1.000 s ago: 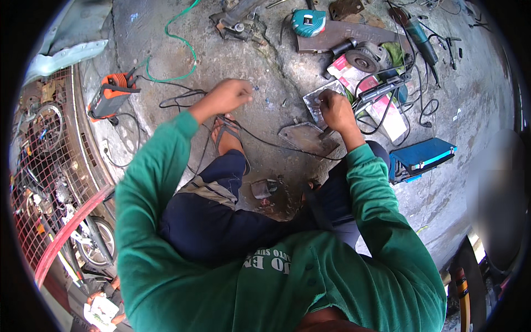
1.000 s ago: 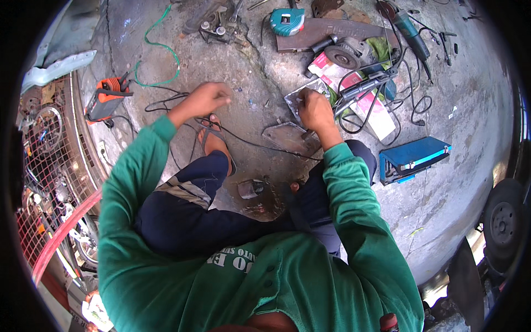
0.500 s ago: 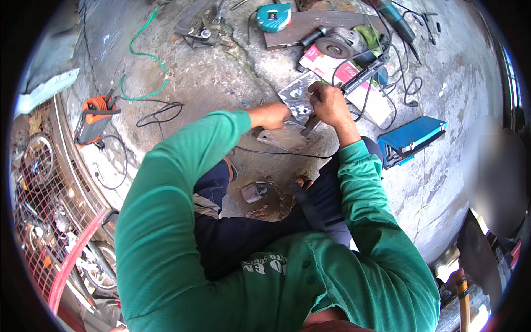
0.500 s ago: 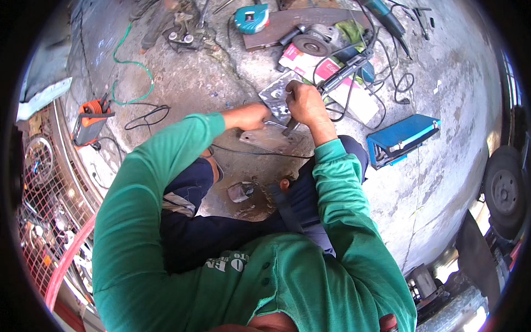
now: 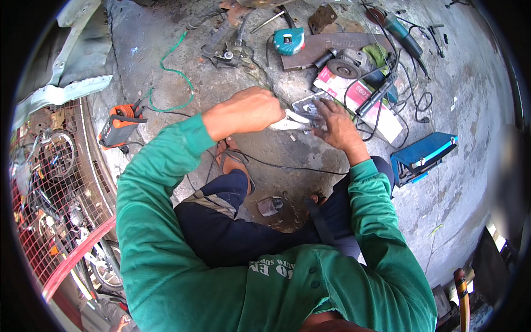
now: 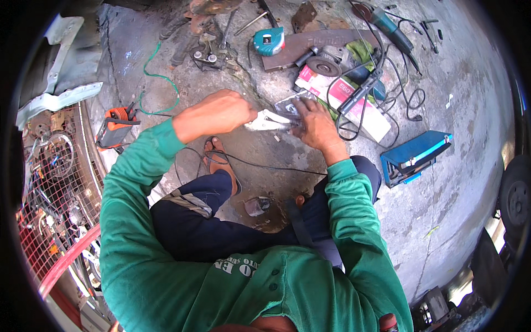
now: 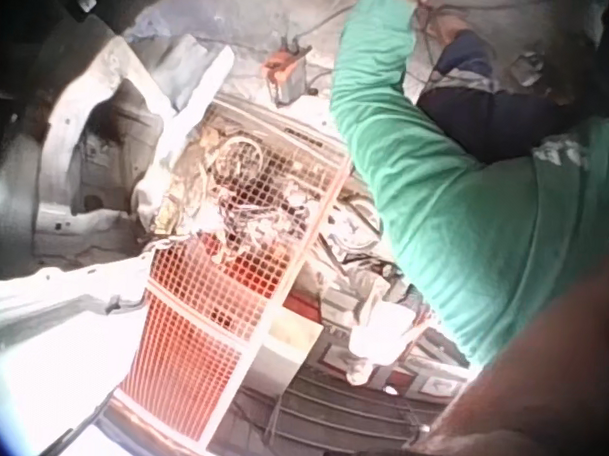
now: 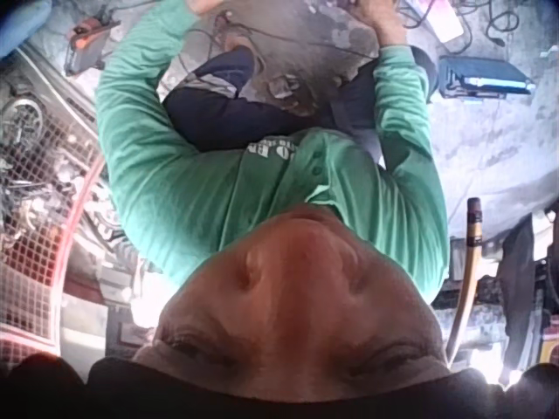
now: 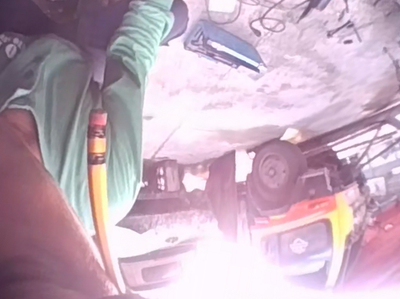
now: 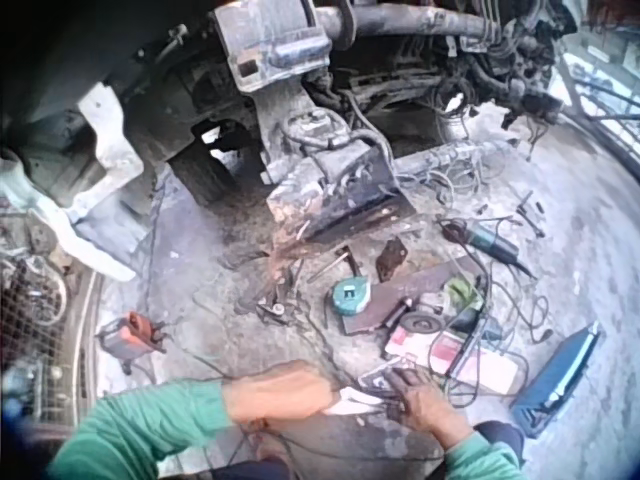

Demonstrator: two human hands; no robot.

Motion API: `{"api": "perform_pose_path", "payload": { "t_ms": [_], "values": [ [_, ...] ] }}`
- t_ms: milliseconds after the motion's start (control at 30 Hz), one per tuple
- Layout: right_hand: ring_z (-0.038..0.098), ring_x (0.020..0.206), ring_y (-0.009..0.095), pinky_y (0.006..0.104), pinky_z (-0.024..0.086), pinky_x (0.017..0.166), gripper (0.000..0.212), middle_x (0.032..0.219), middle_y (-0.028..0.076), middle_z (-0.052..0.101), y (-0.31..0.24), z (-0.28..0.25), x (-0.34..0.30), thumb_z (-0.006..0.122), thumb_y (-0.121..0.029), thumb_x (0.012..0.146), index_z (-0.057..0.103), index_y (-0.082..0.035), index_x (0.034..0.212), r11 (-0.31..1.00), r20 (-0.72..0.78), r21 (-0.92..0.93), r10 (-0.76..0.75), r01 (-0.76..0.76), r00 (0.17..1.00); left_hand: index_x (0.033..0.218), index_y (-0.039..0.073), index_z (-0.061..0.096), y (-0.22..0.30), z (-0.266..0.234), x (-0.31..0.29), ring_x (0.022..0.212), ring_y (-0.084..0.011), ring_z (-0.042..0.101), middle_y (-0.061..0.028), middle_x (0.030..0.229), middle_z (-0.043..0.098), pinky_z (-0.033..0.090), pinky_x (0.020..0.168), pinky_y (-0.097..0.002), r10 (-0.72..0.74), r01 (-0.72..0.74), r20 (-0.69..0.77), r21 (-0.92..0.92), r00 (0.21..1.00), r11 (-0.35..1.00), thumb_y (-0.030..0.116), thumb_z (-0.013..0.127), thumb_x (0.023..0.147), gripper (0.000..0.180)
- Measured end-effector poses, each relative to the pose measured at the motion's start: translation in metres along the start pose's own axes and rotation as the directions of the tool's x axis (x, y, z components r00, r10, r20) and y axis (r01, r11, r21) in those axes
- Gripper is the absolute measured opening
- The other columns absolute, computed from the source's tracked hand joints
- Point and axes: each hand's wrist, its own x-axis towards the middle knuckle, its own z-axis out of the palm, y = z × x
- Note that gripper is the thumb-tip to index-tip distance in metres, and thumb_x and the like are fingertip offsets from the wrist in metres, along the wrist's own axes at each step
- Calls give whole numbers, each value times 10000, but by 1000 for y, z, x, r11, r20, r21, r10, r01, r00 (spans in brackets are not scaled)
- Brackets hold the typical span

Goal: The person sits on the floor of a workshop and prepares a portable welding machine, connecting cables and adjusting settings. They then move to the front of a white vehicle with its hood open and use a power tool to work on the engine bay components.

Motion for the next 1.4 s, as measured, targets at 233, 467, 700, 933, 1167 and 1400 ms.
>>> {"api": "perform_pose_path", "payload": {
  "t_ms": [233,467,700,933,1167,1400],
  "values": [
    [630,731,284,445,491,700,555,785,183,652,-59,9,9,727,-530,914,690,23,927,811,537,527,-85,-255,839,887,121,697,13,-55,-76,1130,-206,615,-13,911,677,393,1104,-500,65,-28,-188,191,980,981,177,643,806,112],
    [490,622,119,340,401,559,426,651,12,517,-71,36,4,778,-406,929,651,1,914,618,486,659,86,-429,870,1101,96,666,-21,24,-85,1229,-324,582,-118,1195,624,453,1096,-478,-160,205,-859,-65,487,977,239,753,842,309],
    [552,590,170,403,447,561,476,628,60,577,-55,62,1,816,-402,890,652,39,816,418,606,587,341,-694,718,1453,8,490,-81,137,-9,1301,-346,554,-173,1435,556,496,1015,-457,-815,120,-82,-976,574,183,459,796,873,797],
    [668,689,411,472,518,659,454,702,253,638,-56,67,2,838,-351,834,651,62,845,866,162,395,264,-307,951,1292,-29,616,-92,156,12,1060,-272,687,-112,1189,725,509,957,-378,-817,141,-201,-936,540,324,195,682,932,430],
    [702,782,437,479,539,717,492,763,255,685,-45,57,31,819,-439,836,695,37,859,823,295,265,427,-503,854,1260,-35,619,-68,152,10,1061,-252,689,-113,1174,705,554,892,-413,-883,-614,-122,-761,453,-210,68,693,927,356],
    [715,734,372,444,548,720,448,770,237,706,-37,63,24,823,-430,830,743,9,869,790,392,242,451,-563,802,1278,-36,610,-75,163,30,1086,-276,689,-150,1224,689,573,928,-463,-816,-442,76,-810,572,-386,37,680,942,350]
  ]
}}
